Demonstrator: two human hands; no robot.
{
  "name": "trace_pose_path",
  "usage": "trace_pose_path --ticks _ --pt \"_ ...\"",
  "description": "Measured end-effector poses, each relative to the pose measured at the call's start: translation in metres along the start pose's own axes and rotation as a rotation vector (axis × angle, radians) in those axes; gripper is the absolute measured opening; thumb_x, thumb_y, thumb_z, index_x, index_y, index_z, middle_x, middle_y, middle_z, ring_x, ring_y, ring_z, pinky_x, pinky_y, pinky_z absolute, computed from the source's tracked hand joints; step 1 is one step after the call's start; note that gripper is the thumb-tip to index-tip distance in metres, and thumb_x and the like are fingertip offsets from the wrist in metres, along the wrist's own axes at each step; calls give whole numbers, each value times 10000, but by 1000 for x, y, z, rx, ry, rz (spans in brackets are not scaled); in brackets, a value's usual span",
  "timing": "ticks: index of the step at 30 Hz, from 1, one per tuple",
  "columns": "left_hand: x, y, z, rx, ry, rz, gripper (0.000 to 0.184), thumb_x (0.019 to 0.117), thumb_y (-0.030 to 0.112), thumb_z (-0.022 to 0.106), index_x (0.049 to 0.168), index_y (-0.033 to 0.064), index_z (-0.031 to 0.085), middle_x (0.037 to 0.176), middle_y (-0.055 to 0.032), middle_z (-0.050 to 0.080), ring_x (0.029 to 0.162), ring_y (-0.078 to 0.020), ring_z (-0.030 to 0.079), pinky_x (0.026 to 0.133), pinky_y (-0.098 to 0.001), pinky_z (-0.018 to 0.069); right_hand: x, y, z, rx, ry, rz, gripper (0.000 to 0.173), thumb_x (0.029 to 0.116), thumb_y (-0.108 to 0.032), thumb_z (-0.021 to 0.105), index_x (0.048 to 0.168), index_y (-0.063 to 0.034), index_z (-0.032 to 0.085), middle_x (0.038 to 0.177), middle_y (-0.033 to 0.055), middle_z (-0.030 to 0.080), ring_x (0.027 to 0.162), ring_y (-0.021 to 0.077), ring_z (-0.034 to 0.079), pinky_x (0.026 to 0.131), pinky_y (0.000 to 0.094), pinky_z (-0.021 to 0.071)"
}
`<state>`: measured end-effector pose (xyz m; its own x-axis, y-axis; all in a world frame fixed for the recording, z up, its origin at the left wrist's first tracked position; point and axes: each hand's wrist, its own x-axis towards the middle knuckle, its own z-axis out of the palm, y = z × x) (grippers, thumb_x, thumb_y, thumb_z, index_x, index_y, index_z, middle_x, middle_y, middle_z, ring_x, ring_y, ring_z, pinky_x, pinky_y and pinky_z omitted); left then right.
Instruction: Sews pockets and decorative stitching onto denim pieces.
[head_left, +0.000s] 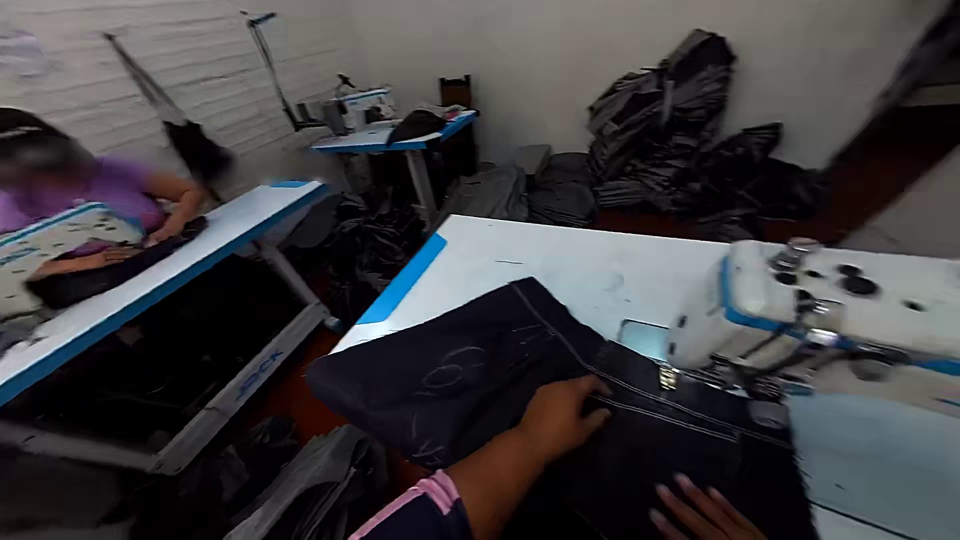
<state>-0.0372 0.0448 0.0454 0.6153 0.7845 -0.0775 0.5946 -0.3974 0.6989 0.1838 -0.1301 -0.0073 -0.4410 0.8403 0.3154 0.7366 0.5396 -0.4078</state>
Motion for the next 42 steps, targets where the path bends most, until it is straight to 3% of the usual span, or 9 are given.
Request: trace_pose_path --ticks 5,10,13,15,18,20,25,32,42 --pt "8 -8 11 29 24 -5 345 1020 264 595 1275 50 682 1246 -149 709 1184 -298 670 1050 -515 496 -5 -1 7 -87 99 -2 339 1000 -67 526 1277 -119 714 1384 112 663 1371 349 552 1159 517 401" --pt "15 -1 7 62 -43 -93 353 1010 289 621 1295 88 673 1229 -139 709 1124 -312 677 1009 -528 500 -2 -1 9 -106 124 0 311 1005 -160 572 1286 -156 704 1427 102 631 1405 331 517 1180 511 380" --pt "22 5 1 61 -114 -164 363 1013 298 625 1326 117 651 1278 -130 690 1191 -309 651 1045 -542 475 6 -2 1 -153 108 51 582 790 -47 732 1355 -167 661 1484 103 581 1435 356 476 1178 545 372" --pt "24 8 -1 70 -151 -192 351 1037 294 590 1343 130 637 1293 -126 681 1213 -308 638 1051 -546 465 9 -1 0 -169 102 80 632 721 32 751 1326 -140 689 1469 113 595 1418 377 495 1159 564 395" --pt "24 9 0 92 -141 -172 321 1073 269 512 1334 145 652 1296 -89 691 1225 -275 643 1057 -530 468 2 -3 1 -159 84 105 539 805 96 643 1304 -101 696 1438 121 621 1398 378 519 1152 540 409" --pt "22 5 3 106 -89 -138 318 1066 282 529 1313 140 670 1264 -84 710 1188 -266 666 1037 -519 485 -3 -5 3 -131 79 127 529 820 108 614 1307 -83 690 1443 130 616 1401 385 513 1154 533 408" --pt "24 -4 9 111 43 -91 305 1004 292 641 1227 96 711 1065 -121 747 943 -282 712 892 -506 542 -1 -10 5 -109 44 180 565 802 84 655 1336 -100 678 1468 107 599 1421 361 497 1158 560 387" --pt "24 -13 10 23 84 -84 261 942 247 728 1138 74 724 872 -83 704 714 -174 625 722 -378 528 2 -8 2 -58 43 183 545 838 100 593 1318 -135 700 1471 95 599 1424 356 495 1153 592 377" --pt "27 -10 9 55 62 -126 283 947 261 727 1167 85 717 875 -76 690 720 -172 610 731 -375 516 0 -8 5 -98 85 198 551 823 96 591 1321 -120 692 1471 85 600 1431 346 489 1170 598 343"
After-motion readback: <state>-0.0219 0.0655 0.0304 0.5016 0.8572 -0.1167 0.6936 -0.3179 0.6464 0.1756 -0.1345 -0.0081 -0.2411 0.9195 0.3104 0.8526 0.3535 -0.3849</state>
